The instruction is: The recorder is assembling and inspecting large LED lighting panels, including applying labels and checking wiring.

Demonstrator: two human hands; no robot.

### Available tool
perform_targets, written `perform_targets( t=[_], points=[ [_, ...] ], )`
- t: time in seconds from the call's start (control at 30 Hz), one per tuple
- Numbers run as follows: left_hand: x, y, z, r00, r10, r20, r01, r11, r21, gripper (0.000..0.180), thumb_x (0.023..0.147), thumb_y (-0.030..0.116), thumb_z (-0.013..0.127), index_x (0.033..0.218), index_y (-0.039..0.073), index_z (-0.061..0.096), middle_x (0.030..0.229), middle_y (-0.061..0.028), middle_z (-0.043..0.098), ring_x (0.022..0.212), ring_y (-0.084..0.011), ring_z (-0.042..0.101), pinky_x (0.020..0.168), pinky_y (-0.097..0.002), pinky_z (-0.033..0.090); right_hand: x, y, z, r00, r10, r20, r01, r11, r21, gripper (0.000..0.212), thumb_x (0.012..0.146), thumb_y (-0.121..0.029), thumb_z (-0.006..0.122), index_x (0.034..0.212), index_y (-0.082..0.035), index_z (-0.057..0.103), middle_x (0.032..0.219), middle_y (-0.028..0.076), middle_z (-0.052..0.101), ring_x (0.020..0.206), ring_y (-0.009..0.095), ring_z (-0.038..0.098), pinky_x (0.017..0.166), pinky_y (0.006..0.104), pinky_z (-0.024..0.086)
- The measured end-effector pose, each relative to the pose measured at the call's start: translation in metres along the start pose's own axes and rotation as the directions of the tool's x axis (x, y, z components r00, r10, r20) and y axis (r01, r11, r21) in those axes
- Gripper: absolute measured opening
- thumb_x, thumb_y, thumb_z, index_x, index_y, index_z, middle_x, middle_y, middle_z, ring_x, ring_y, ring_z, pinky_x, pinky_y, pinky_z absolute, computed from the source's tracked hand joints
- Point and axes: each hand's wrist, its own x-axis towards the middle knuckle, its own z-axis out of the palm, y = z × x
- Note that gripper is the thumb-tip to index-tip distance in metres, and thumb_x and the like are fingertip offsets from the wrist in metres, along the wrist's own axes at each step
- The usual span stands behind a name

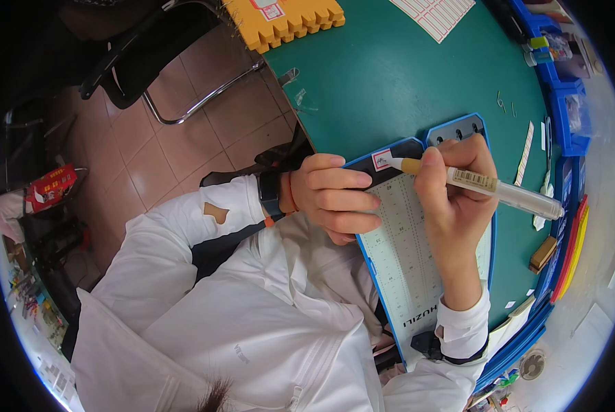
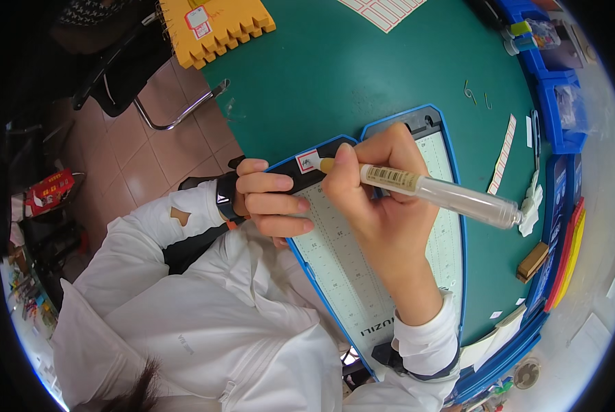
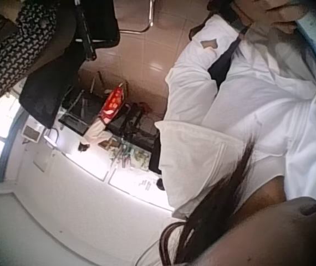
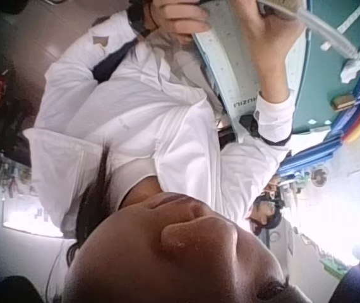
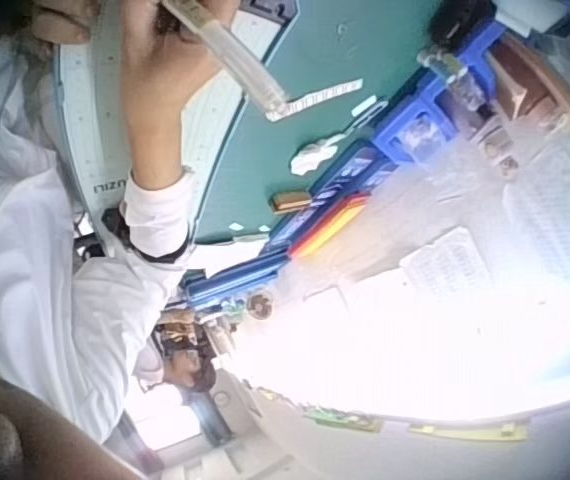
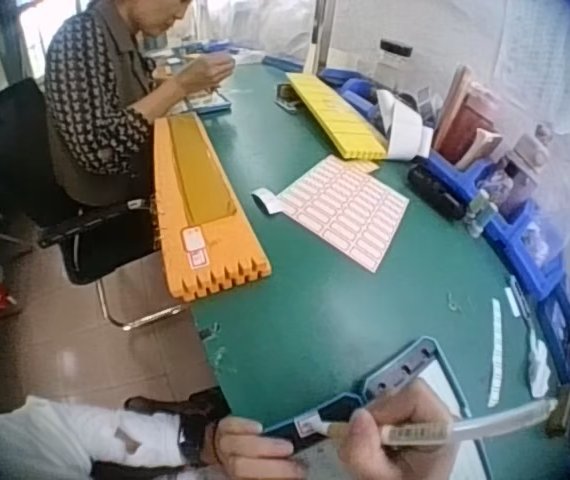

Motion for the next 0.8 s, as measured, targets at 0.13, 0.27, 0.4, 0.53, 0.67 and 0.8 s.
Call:
perform_targets(
  t=[0.13, 0.27, 0.4, 0.53, 0.67, 0.8],
  points=[
    [0.0016, -0.0015, 0.0010, 1.000, 0.014, -0.002, -0.014, 1.000, -0.007, 0.022, 0.087, 0.037, 0.042, 0.099, 0.027, 0.058, 0.101, 0.0090, 0.056, 0.100, -0.0139, 0.052, 0.096, -0.0370, 0.031, -0.0008, 0.0026, -0.0024, 1.000, -0.024, 0.014, 0.025, 0.999, -0.025, 0.018, 0.082, 0.000, 0.064, 0.070, -0.003, 0.050, 0.064, -0.001, 0.048, 0.057, 0.004, 0.043, 0.052, 0.0199, 0.035],
    [0.0001, 0.0027, 0.0020, 1.000, -0.011, -0.024, 0.011, 1.000, -0.001, 0.022, 0.087, 0.036, 0.042, 0.099, 0.027, 0.058, 0.101, 0.0089, 0.056, 0.100, -0.0142, 0.052, 0.095, -0.0371, 0.031, -0.0025, 0.0018, -0.0013, 1.000, -0.031, 0.003, 0.031, 0.999, -0.016, 0.018, 0.082, 0.000, 0.064, 0.070, -0.003, 0.050, 0.065, -0.001, 0.048, 0.057, 0.004, 0.043, 0.052, 0.0198, 0.035],
    [0.0002, 0.0012, -0.0015, 1.000, 0.001, -0.004, -0.001, 1.000, -0.012, 0.021, 0.086, 0.036, 0.044, 0.098, 0.027, 0.058, 0.100, 0.0088, 0.056, 0.100, -0.0144, 0.052, 0.095, -0.0377, 0.032, -0.0026, 0.0019, -0.0003, 1.000, -0.013, 0.010, 0.013, 1.000, -0.005, 0.018, 0.082, 0.000, 0.064, 0.070, -0.003, 0.050, 0.066, -0.001, 0.048, 0.058, 0.004, 0.043, 0.052, 0.0200, 0.035],
    [-0.0005, 0.0014, 0.0011, 1.000, -0.005, -0.022, 0.004, 1.000, -0.014, 0.021, 0.085, 0.036, 0.044, 0.098, 0.027, 0.058, 0.099, 0.0088, 0.056, 0.100, -0.0143, 0.052, 0.094, -0.0381, 0.032, -0.0032, 0.0034, -0.0003, 0.999, -0.044, 0.003, 0.044, 0.999, -0.016, 0.019, 0.082, -0.001, 0.063, 0.071, -0.004, 0.049, 0.065, -0.001, 0.048, 0.057, 0.004, 0.042, 0.052, 0.0202, 0.035],
    [0.0014, -0.0011, -0.0015, 1.000, 0.011, 0.014, -0.011, 1.000, -0.019, 0.021, 0.084, 0.036, 0.045, 0.097, 0.027, 0.058, 0.099, 0.0087, 0.056, 0.100, -0.0142, 0.052, 0.094, -0.0381, 0.032, -0.0019, 0.0032, -0.0011, 0.999, -0.044, 0.006, 0.044, 0.999, -0.006, 0.020, 0.082, 0.000, 0.063, 0.070, -0.004, 0.048, 0.064, -0.001, 0.047, 0.058, 0.004, 0.042, 0.052, 0.0201, 0.035],
    [0.0030, -0.0015, -0.0019, 1.000, 0.016, 0.022, -0.016, 1.000, -0.021, 0.020, 0.084, 0.035, 0.045, 0.097, 0.027, 0.058, 0.099, 0.0085, 0.056, 0.100, -0.0144, 0.052, 0.094, -0.0381, 0.031, -0.0015, 0.0046, -0.0003, 0.999, -0.049, -0.012, 0.049, 0.999, 0.004, 0.019, 0.082, 0.000, 0.063, 0.071, -0.004, 0.048, 0.064, -0.001, 0.046, 0.058, 0.004, 0.042, 0.052, 0.0198, 0.034]
  ],
)
